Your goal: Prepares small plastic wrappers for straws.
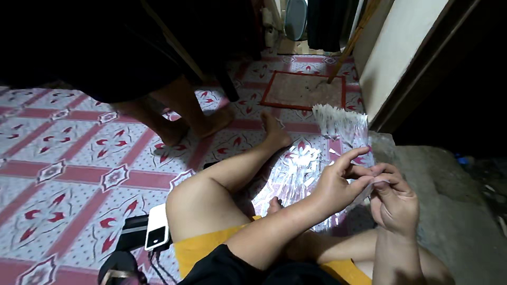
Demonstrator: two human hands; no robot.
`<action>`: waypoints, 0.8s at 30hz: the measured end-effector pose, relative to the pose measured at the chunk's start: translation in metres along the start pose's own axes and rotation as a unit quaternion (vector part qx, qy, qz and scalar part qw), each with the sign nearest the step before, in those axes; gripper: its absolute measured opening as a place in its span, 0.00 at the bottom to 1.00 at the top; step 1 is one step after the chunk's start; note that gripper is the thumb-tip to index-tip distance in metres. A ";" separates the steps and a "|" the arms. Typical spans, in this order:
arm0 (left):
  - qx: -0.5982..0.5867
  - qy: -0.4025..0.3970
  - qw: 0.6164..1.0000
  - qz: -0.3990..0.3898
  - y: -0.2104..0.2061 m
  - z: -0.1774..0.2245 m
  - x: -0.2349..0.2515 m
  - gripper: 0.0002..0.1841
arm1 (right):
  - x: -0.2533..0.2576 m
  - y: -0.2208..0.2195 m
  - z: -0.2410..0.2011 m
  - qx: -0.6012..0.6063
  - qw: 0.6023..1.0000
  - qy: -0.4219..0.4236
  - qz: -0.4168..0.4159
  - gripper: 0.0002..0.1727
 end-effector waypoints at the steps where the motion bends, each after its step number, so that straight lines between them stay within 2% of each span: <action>1: 0.000 0.004 1.000 -0.004 0.000 0.001 0.000 0.34 | 0.001 0.000 0.000 0.006 1.000 -0.001 0.003 0.03; 6: -0.009 0.024 1.000 -0.011 -0.002 0.007 -0.001 0.33 | 0.001 0.005 0.007 0.008 1.000 0.010 0.023 0.03; 15: -0.022 0.026 0.999 0.006 -0.004 -0.004 -0.003 0.34 | -0.003 0.006 0.017 -0.058 0.996 0.040 0.049 0.05; 24: 0.053 -0.045 0.998 -0.011 -0.001 -0.004 -0.002 0.34 | -0.003 0.008 0.019 -0.057 0.995 0.055 0.056 0.09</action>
Point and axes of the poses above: each hand's wrist, its own x-axis towards the middle knuckle, its own y-axis out of the back of the hand, z = x × y, the point moved 1 cm from there along x, towards the middle knuckle, and after that the axes turned 7 degrees about z, right-handed, at the moved point
